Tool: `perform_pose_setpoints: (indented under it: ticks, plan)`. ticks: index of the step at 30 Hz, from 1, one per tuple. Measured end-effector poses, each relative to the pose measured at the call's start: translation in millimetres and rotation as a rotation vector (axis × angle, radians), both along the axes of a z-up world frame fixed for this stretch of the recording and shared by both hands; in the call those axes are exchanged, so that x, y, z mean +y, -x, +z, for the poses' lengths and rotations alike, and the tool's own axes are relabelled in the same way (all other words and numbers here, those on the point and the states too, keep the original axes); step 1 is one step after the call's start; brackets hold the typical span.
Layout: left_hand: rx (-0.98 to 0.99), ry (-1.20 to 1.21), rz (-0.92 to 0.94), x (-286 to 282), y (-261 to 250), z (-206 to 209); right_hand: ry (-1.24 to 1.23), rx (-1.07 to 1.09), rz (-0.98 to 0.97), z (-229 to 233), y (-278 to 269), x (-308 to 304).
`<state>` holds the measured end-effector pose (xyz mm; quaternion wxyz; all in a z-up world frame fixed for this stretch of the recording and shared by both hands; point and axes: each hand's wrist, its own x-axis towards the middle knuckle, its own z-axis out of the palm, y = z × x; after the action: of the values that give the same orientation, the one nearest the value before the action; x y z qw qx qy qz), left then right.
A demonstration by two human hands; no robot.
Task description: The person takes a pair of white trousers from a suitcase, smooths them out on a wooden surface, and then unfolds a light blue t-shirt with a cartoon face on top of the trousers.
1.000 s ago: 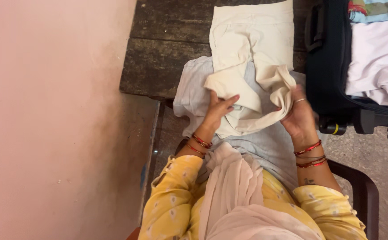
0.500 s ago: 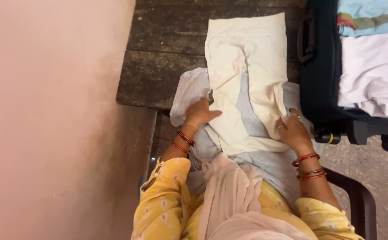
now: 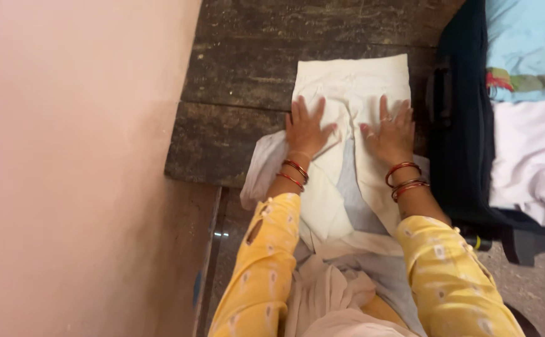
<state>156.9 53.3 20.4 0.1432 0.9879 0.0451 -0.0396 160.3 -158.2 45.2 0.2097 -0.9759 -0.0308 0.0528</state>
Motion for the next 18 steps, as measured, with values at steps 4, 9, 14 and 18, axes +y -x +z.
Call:
perform_pose_setpoints:
  ticks: [4,9,14,18]
  plan:
    - [0.086,-0.067,0.002,-12.8,-17.0,-4.9,0.168,-0.002,0.057,-41.4,-15.9,4.8]
    - [0.01,-0.075,-0.005,-8.3,-54.4,-24.1,0.166,-0.072,0.067,-64.2,-54.5,1.4]
    - [-0.063,-0.041,0.008,-5.3,-92.8,-29.7,0.149,-0.109,0.057,-65.0,-96.0,3.2]
    - [-0.067,-0.042,0.03,-3.9,-117.6,-26.6,0.121,-0.203,0.035,-65.5,-122.8,11.0]
